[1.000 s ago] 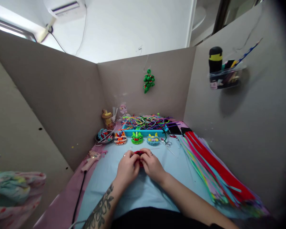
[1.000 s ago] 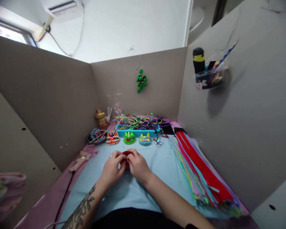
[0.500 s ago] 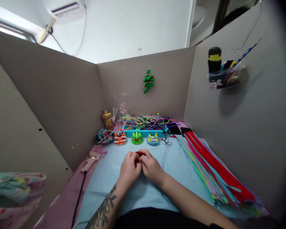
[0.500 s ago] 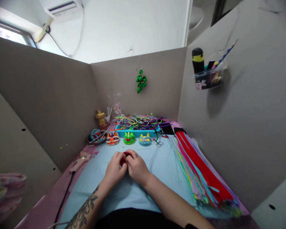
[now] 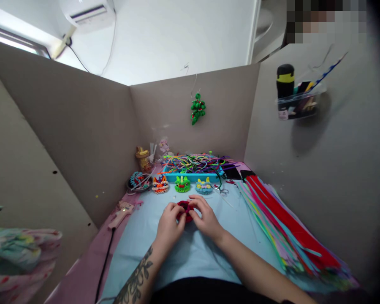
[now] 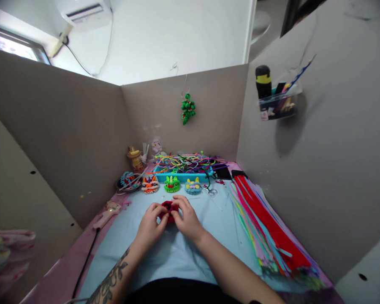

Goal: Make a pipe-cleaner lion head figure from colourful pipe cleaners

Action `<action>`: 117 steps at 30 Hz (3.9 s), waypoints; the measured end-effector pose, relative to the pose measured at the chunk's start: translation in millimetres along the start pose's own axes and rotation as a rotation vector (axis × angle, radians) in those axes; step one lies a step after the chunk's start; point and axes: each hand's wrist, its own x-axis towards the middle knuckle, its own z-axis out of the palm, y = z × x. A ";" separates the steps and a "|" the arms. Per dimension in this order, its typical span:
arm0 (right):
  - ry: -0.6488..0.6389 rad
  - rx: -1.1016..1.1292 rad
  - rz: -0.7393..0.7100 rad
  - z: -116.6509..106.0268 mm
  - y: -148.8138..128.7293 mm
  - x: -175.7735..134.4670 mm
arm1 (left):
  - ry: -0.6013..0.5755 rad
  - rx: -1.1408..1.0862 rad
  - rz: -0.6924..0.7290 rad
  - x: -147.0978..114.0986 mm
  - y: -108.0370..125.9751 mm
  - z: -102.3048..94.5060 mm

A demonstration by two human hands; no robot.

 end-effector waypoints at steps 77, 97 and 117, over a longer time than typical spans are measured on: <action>0.015 -0.319 -0.172 8.4 5.8 -10.0 | -0.131 0.587 -0.017 8.3 8.3 -2.1; -0.071 -0.271 -0.174 9.9 1.1 -1.1 | -0.169 0.554 -0.021 12.4 4.1 11.3; 0.197 -0.335 0.052 15.0 0.2 -6.0 | 0.170 0.314 -0.003 -14.8 2.5 28.4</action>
